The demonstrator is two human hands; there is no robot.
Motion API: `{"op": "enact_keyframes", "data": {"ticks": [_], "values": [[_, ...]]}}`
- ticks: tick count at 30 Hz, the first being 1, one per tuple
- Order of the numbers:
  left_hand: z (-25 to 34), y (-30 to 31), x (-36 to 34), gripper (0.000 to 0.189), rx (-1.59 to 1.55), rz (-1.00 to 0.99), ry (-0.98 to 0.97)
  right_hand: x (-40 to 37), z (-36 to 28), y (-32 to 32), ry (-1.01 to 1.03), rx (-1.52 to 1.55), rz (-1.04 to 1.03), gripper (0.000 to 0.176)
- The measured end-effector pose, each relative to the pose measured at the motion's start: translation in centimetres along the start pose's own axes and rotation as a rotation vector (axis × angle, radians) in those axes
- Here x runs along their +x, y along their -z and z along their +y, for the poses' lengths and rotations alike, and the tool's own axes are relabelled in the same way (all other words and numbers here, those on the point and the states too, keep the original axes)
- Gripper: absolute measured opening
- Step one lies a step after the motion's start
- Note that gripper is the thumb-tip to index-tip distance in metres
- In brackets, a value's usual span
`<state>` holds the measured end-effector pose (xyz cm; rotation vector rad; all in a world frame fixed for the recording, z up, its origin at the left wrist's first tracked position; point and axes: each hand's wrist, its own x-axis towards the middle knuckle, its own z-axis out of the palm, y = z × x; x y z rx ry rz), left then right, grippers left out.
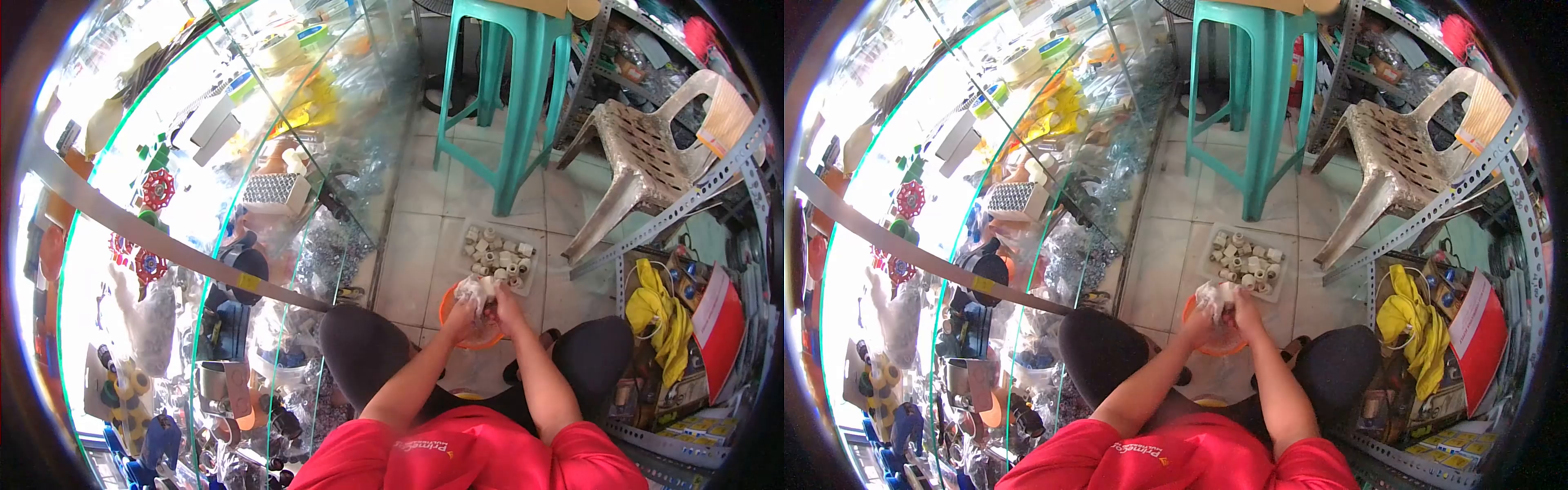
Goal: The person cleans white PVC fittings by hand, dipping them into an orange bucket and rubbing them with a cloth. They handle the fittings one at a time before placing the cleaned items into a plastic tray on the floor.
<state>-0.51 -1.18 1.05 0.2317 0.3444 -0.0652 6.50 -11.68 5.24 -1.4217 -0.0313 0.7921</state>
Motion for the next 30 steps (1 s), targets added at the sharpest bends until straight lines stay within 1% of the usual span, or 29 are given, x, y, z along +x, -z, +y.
{"op": "enact_keyframes", "data": {"ticks": [2,5,6,9,12,13,14,15,16,18,21,22,23,24,25,27,28,30], "values": [[-0.3,-1.5,-0.4,0.033,0.176,0.180,-0.133,1.6,3.0,-0.1,0.381,-0.439,-0.017,0.033],[-0.4,-3.3,-1.2,0.032,0.450,0.313,-0.275,-1.0,2.1,-2.0,0.421,-0.699,0.145,0.035],[-0.3,-4.0,-1.5,0.031,0.558,0.342,-0.291,-0.9,2.9,-2.3,0.496,-0.798,0.215,0.031],[1.5,-5.5,-2.8,0.034,1.355,0.396,-0.138,-1.8,0.8,-3.1,0.453,-0.592,0.087,0.033],[-0.6,-5.4,-3.2,0.032,1.077,0.253,-0.444,1.2,4.2,-0.5,0.224,-0.349,0.105,0.037],[-1.9,-2.8,-1.9,0.031,1.227,0.207,-0.538,2.4,5.4,0.4,0.212,-0.364,0.114,0.038],[-3.1,1.9,0.4,0.031,1.377,0.157,-0.632,3.6,6.6,1.2,0.200,-0.377,0.124,0.038],[-3.4,2.6,0.6,0.031,1.467,0.181,-0.644,3.5,6.6,1.1,0.237,-0.414,0.150,0.039],[-3.1,1.7,0.2,0.032,1.555,0.206,-0.656,2.9,5.8,0.7,0.274,-0.452,0.177,0.039],[-2.6,-0.6,-1.5,0.033,1.599,0.418,-0.517,0.6,3.8,-1.1,0.450,-0.580,0.252,0.039],[-0.9,-1.4,-1.5,0.037,0.746,0.240,-0.348,-3.7,-0.7,-4.0,0.350,-0.722,0.167,0.038],[-0.4,-2.1,-1.9,0.037,0.621,0.220,-0.343,-2.7,0.5,-3.2,0.359,-0.716,0.140,0.037],[-0.5,-1.9,-1.7,0.035,0.598,0.211,-0.303,-1.1,2.1,-2.0,0.369,-0.710,0.110,0.036],[-0.5,-1.6,-1.5,0.034,0.580,0.204,-0.263,-0.6,2.4,-1.8,0.378,-0.697,0.080,0.035],[-0.4,-1.2,-1.4,0.033,0.564,0.197,-0.222,-0.3,2.8,-1.6,0.285,-0.488,0.107,0.035],[-0.5,-1.5,-1.6,0.031,1.164,-0.007,-0.430,0.3,2.9,-0.9,0.104,-0.079,0.158,0.034],[-0.6,-1.6,-1.6,0.030,1.458,-0.120,-0.531,1.9,3.9,-0.1,-0.006,0.003,0.194,0.036],[-2.3,0.7,-0.7,0.030,1.648,-0.009,-0.826,2.8,5.9,0.6,0.135,-0.215,0.282,0.033]]}}
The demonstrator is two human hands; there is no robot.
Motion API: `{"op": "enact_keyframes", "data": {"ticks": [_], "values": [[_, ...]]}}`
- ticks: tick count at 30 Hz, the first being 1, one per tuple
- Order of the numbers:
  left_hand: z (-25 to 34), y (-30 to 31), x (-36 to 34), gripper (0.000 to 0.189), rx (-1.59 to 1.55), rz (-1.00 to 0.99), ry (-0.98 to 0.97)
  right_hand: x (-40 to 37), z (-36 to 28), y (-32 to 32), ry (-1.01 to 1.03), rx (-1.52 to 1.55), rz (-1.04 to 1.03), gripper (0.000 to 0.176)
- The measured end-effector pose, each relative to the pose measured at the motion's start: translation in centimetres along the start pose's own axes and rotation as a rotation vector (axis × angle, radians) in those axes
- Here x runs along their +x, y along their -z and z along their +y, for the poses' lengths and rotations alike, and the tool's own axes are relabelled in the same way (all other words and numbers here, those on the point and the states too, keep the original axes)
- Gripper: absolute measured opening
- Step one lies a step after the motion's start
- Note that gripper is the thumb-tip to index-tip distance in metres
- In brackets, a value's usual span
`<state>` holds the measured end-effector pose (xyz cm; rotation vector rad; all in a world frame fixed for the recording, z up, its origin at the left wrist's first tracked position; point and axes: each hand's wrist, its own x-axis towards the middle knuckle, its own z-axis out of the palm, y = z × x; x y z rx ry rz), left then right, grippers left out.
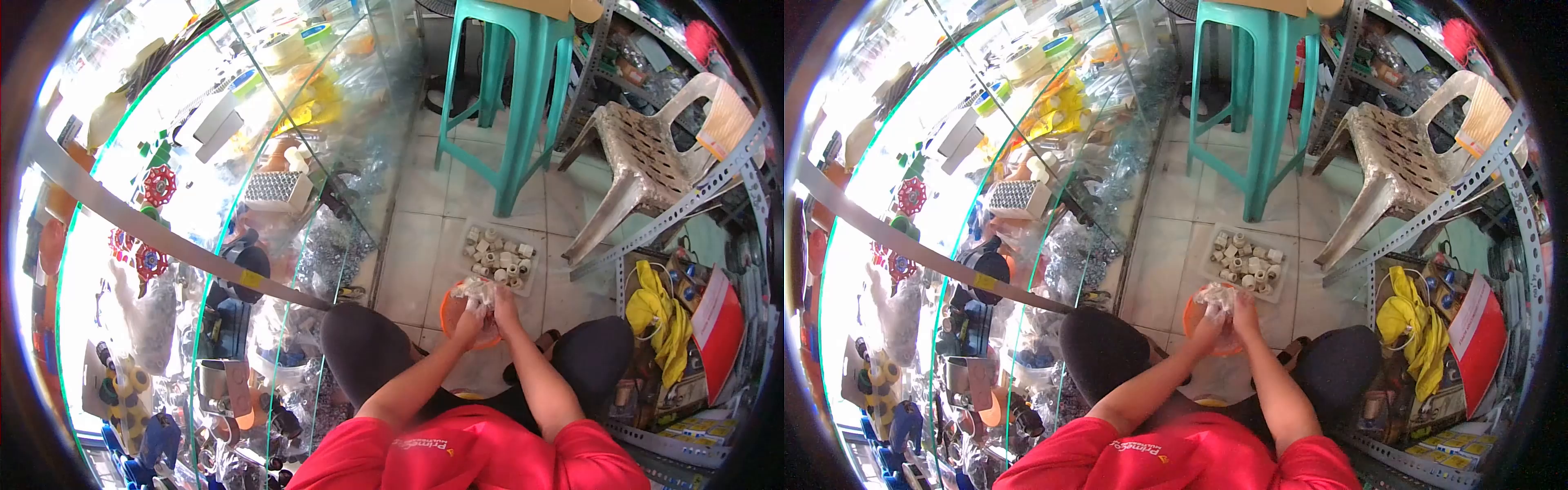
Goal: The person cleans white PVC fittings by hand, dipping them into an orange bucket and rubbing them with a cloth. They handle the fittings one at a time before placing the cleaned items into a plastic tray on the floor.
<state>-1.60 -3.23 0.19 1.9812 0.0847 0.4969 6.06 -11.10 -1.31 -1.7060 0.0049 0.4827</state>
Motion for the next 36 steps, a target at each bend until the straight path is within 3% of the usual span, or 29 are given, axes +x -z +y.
{"op": "enact_keyframes", "data": {"ticks": [2,4,7,10,13,15,17,19,20,21,23,25,26,28,29,32,33,35,36], "values": [[-0.6,-0.5,-0.1,0.030,0.371,-0.050,-0.037,-0.8,-1.0,0.0,0.153,-0.164,0.008,0.030],[-0.1,0.8,0.6,0.029,0.857,-0.331,0.049,-3.4,-5.5,0.0,0.299,-0.297,-0.083,0.027],[-1.7,1.5,0.3,0.027,0.447,-0.046,0.235,-3.7,-8.5,0.5,-0.215,0.173,-0.349,0.028],[1.7,3.5,1.2,0.028,-0.194,0.078,0.447,-2.0,-6.8,1.5,-0.197,0.653,-0.373,0.034],[5.5,5.4,1.9,0.029,-0.564,0.064,0.477,-1.5,-7.5,2.5,-0.167,0.591,-0.413,0.039],[4.7,5.4,2.5,0.028,-0.868,0.043,0.589,-1.6,-8.1,2.8,-0.227,0.521,-0.397,0.031],[2.5,4.7,2.9,0.029,-1.511,0.045,0.843,-1.6,-8.3,3.4,-0.295,0.426,-0.433,0.026],[2.5,5.0,2.1,0.029,-0.826,-0.121,0.567,-1.1,-7.6,3.6,-0.385,0.412,-0.488,0.023],[2.5,4.9,2.0,0.029,-0.710,-0.122,0.566,-0.8,-7.3,3.7,-0.431,0.403,-0.516,0.022],[2.8,5.0,2.0,0.029,-0.593,-0.125,0.567,-1.0,-7.3,3.2,-0.336,0.247,-0.441,0.023],[3.9,3.8,2.5,0.027,-0.803,0.011,0.858,-1.7,-7.1,1.8,-0.146,-0.057,-0.281,0.025],[0.1,2.3,1.4,0.025,-0.584,-0.030,0.728,-2.7,-4.7,0.8,0.198,-0.378,-0.222,0.028],[-2.8,1.3,0.7,0.024,-0.278,-0.112,0.527,-3.0,-4.0,0.3,0.371,-0.541,-0.192,0.030],[-9.2,-0.5,-1.3,0.022,0.531,-0.243,-0.001,-4.3,-5.5,0.0,0.371,-0.611,-0.242,0.035],[-7.5,0.6,-0.8,0.021,0.919,-0.360,-0.137,-5.0,-6.6,-0.1,0.371,-0.646,-0.269,0.037],[-2.9,1.3,1.0,0.031,-0.859,0.115,0.950,-5.2,-6.8,-0.3,0.328,-0.645,-0.248,0.036],[-4.2,0.7,0.8,0.029,-0.415,-0.035,0.760,-5.0,-6.3,-0.4,0.339,-0.654,-0.215,0.036],[-8.3,-0.8,-0.2,0.025,0.453,-0.305,0.316,-0.9,2.4,-1.0,0.302,-0.422,-0.089,0.035],[-8.0,-0.8,-0.3,0.025,0.521,-0.338,0.322,-0.8,1.9,-1.1,0.200,-0.310,-0.095,0.034]]}}
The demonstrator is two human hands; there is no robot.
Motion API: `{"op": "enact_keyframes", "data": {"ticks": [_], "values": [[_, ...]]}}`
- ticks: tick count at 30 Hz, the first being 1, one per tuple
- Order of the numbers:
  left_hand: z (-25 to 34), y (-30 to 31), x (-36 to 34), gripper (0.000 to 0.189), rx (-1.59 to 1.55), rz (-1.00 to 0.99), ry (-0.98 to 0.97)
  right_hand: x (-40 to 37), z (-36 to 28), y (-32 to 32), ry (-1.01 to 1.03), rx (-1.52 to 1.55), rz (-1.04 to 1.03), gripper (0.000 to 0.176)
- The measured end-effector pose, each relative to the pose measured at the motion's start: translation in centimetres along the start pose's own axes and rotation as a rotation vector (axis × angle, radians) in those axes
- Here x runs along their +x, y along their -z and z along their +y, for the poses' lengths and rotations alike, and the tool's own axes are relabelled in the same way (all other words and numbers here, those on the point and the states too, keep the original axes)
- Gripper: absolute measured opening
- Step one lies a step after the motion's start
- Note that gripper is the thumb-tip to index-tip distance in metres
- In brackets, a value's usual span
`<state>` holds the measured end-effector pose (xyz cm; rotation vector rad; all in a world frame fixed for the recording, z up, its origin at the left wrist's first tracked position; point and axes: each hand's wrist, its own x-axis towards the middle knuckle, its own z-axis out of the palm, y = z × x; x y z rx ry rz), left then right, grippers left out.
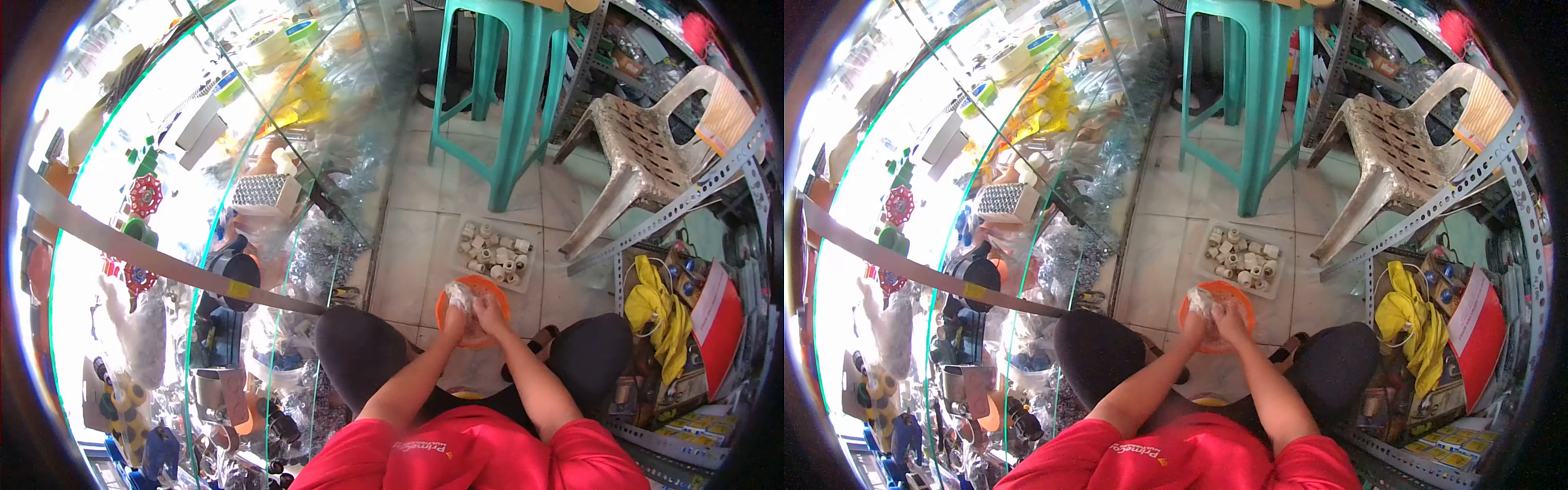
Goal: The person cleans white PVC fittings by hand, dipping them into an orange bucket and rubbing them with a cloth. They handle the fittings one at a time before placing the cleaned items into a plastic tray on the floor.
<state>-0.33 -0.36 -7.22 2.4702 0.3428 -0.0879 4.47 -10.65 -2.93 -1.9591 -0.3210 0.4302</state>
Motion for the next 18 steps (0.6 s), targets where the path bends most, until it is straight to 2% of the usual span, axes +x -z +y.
{"op": "enact_keyframes", "data": {"ticks": [2,4,5,6,8,9,12,14,15,17,18], "values": [[0.5,0.2,-0.4,0.025,0.144,-0.046,0.017,0.3,-0.8,1.1,-0.262,0.242,-0.073,0.034],[1.7,0.7,-0.8,0.026,0.283,-0.093,0.027,-0.4,-4.9,2.9,-0.388,0.232,-0.172,0.033],[2.3,1.0,-1.0,0.026,0.351,-0.116,0.032,-0.8,-6.5,3.2,-0.349,0.098,-0.201,0.032],[2.7,1.7,-1.1,0.027,-0.019,-0.052,0.050,-0.9,-7.1,3.4,-0.308,-0.036,-0.233,0.030],[3.1,3.3,-1.4,0.030,-0.752,0.080,0.090,-0.2,-4.5,2.7,-0.086,-0.213,-0.199,0.032],[3.4,3.6,-1.6,0.030,-0.845,0.098,0.181,-0.2,-5.1,2.6,0.025,-0.299,-0.183,0.033],[4.3,4.3,-2.2,0.027,-1.122,0.156,0.459,1.5,-7.3,3.8,-0.142,-0.230,-0.260,0.036],[4.5,4.1,-2.6,0.026,-1.302,0.195,0.649,3.9,-7.4,4.0,-0.115,-0.347,-0.151,0.038],[0.8,-0.5,-2.2,0.028,-1.175,0.040,0.491,5.1,-7.5,4.0,-0.100,-0.404,-0.096,0.039],[-6.3,-9.1,-1.4,0.032,-0.918,-0.172,0.128,7.7,-8.5,3.8,-0.190,-0.424,-0.118,0.040],[-6.0,-9.3,-1.6,0.031,-0.820,-0.160,0.207,8.7,-8.7,3.6,-0.235,-0.432,-0.128,0.040]]}}
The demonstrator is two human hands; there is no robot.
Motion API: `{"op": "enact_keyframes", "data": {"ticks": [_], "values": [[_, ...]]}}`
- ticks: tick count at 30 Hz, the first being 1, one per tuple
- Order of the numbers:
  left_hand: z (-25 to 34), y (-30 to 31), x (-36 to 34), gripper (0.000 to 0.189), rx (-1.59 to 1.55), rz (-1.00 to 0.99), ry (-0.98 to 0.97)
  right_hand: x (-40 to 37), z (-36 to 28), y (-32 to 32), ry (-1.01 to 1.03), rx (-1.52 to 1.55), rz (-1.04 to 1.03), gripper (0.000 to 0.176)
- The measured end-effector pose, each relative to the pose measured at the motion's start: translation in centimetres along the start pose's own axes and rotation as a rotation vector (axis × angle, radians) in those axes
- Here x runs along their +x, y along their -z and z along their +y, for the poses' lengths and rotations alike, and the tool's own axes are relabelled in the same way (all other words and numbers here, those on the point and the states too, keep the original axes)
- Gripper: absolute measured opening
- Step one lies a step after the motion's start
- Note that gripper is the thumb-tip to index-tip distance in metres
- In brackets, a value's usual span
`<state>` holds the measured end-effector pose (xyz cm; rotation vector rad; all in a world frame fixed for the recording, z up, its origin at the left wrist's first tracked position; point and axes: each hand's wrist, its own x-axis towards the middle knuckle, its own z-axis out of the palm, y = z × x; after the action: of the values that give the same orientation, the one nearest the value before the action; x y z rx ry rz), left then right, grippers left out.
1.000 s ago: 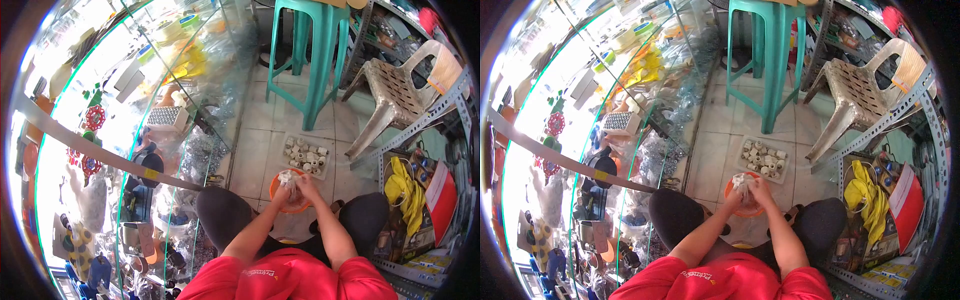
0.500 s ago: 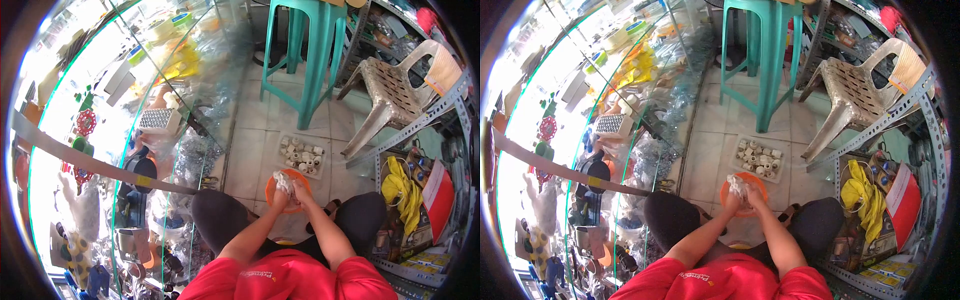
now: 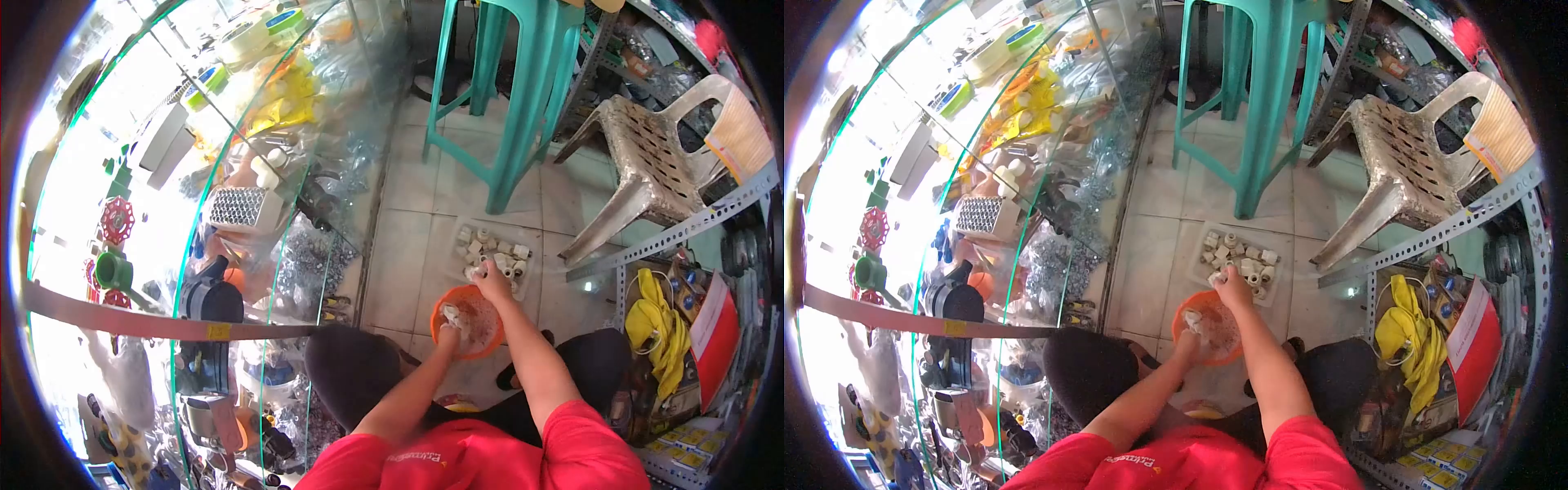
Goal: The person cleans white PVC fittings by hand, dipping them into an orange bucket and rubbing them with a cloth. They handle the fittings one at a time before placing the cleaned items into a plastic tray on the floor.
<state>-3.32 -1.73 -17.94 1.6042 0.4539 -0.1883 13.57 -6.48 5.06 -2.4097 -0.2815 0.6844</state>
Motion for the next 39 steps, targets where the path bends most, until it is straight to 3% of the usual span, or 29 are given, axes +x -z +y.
{"op": "enact_keyframes", "data": {"ticks": [3,6,8,9,11,13,15,16,17,19,20,22,23,26,28,29,31,32,34,36,37,39], "values": [[2.1,-0.6,-0.9,0.028,0.029,0.165,0.178,2.6,-0.3,-1.6,0.012,-0.027,0.103,0.035],[8.6,-0.3,-2.5,0.022,-0.395,0.383,0.282,4.5,1.7,-3.6,-0.006,-0.059,-0.061,0.036],[11.1,0.0,-2.9,0.021,-0.677,0.521,0.344,5.8,3.7,-5.1,-0.039,-0.153,-0.660,0.039],[11.1,0.0,-2.8,0.023,-0.663,0.534,0.316,5.9,4.5,-5.6,-0.056,-0.198,-0.958,0.040],[10.8,-0.1,-2.7,0.026,-0.635,0.560,0.257,2.9,5.0,-5.9,-0.017,-0.369,-0.712,0.043],[10.9,0.5,-2.9,0.021,-0.325,0.541,0.223,0.7,5.5,-6.5,0.028,-0.395,-0.576,0.045],[11.3,0.7,-2.9,0.021,-0.363,0.534,0.181,-0.1,7.2,-8.0,0.039,-0.263,-0.484,0.046],[11.8,0.6,-3.0,0.021,-0.554,0.539,0.162,-0.3,8.8,-9.4,0.030,-0.185,-0.407,0.046],[12.5,0.7,-3.1,0.022,-0.744,0.539,0.141,-0.8,9.8,-10.2,0.133,-0.370,-0.375,0.045],[17.3,1.1,-4.4,0.023,-0.799,0.565,0.112,-1.8,11.0,-11.2,0.338,-0.738,-0.302,0.045],[18.9,1.2,-4.8,0.023,-0.827,0.577,0.095,-2.0,11.2,-11.4,0.293,-0.525,-0.286,0.045],[17.8,0.9,-4.3,0.027,-0.653,0.713,0.144,-2.1,11.7,-11.4,0.202,-0.105,-0.243,0.046],[17.3,0.8,-4.1,0.028,-0.566,0.780,0.168,-2.0,11.8,-11.3,0.152,-0.093,-0.258,0.043],[16.8,1.5,-4.8,0.029,-0.104,0.691,0.188,-0.4,13.1,-11.3,0.002,-0.061,-0.306,0.037],[7.5,1.9,-1.8,0.023,0.517,0.516,0.179,0.1,12.9,-11.1,-0.098,-0.041,-0.344,0.034],[4.3,1.9,-0.9,0.021,0.824,0.414,0.166,-0.3,11.3,-9.0,-0.037,-0.080,-0.340,0.033],[6.1,1.9,-1.4,0.022,0.759,0.505,0.056,-2.3,6.8,-2.8,0.087,-0.159,-0.328,0.032],[8.1,2.0,-1.8,0.022,0.726,0.550,-0.001,-1.7,7.6,-2.9,0.054,-0.072,-0.412,0.032],[15.6,2.5,-4.2,0.029,1.315,0.258,-0.090,0.3,10.7,-3.4,-0.013,0.101,-0.576,0.032],[16.8,2.2,-4.8,0.032,1.008,0.143,-0.104,-1.1,9.1,-1.2,-0.057,0.273,-0.688,0.030],[15.6,1.6,-4.2,0.033,0.417,0.174,-0.073,-1.7,8.4,-0.6,-0.079,0.360,-0.744,0.029],[14.1,0.2,-3.9,0.032,-0.144,0.227,-0.029,-2.7,7.3,-0.7,0.002,0.309,-0.627,0.028]]}}
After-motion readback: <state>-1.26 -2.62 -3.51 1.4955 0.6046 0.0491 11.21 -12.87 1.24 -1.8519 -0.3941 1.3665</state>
